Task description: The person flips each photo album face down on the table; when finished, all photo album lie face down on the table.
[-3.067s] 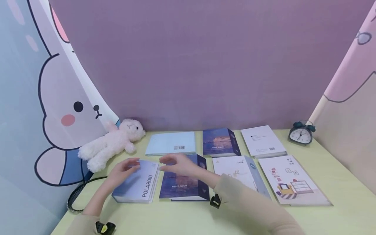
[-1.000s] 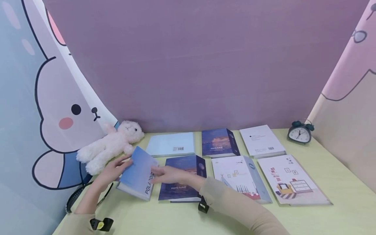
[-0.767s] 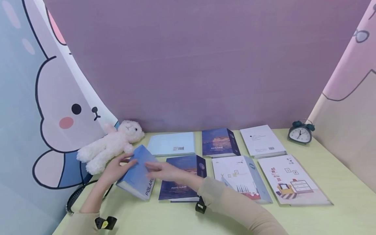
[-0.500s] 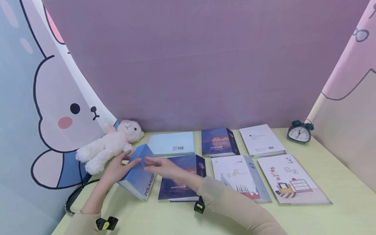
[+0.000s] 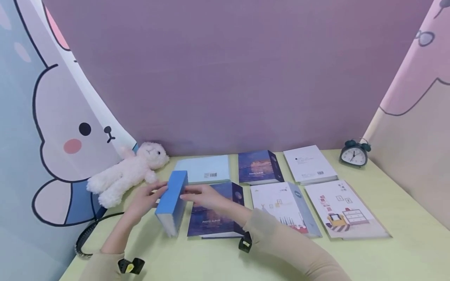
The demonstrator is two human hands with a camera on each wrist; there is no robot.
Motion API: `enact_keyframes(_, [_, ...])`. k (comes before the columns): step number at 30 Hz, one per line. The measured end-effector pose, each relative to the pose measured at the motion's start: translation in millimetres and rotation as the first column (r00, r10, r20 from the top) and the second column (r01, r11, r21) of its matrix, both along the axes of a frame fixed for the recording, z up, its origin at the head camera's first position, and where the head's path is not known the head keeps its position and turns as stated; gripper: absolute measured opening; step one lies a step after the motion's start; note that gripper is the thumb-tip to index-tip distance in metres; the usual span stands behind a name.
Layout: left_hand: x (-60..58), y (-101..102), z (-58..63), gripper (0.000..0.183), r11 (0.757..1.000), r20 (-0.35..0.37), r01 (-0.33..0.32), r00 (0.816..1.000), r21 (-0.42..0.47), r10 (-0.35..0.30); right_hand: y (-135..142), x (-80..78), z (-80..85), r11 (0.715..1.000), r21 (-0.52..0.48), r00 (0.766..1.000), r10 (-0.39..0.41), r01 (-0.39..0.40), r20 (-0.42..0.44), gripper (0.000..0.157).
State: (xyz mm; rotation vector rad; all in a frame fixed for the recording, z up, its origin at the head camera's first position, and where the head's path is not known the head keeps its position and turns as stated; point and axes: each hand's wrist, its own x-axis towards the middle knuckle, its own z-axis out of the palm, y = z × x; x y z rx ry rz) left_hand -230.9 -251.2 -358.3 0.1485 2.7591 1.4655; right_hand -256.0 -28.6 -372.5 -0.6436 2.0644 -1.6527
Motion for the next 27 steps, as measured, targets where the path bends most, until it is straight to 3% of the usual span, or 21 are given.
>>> enact_keyframes(7, [-4.9,1,-12.9,0.06,0.988,0.076,0.094,0.992,0.12,-0.103,2,-3.6,-3.4,0.997,-0.072,0.999,0.021,-0.018,0.039,0.053])
enact_keyframes(13, [-2.5,-6,-20.7,0.056,0.978,0.117,0.187,0.973,0.095,-0.198,2,-5.4,-6.3,0.993,-0.116,0.995,0.029,-0.018,0.09,0.041])
enact_keyframes(16, [-2.3,-10,-24.1,0.056,0.98,0.128,0.185,0.973,0.073,-0.193,1,-6.3,-9.4,0.992,-0.122,0.994,0.014,-0.001,0.105,0.038])
enact_keyframes(22, [-3.7,-18,-31.5,0.059,0.985,0.172,0.163,0.97,0.063,-0.171,-5,-6.5,-15.1,0.987,-0.115,0.985,-0.095,0.111,0.141,0.062])
enact_keyframes(27, [-5.0,-23,-34.7,0.06,0.984,0.196,0.159,0.965,0.077,-0.172,-8,-1.3,-16.6,0.99,-0.083,0.992,-0.104,0.11,0.072,0.062])
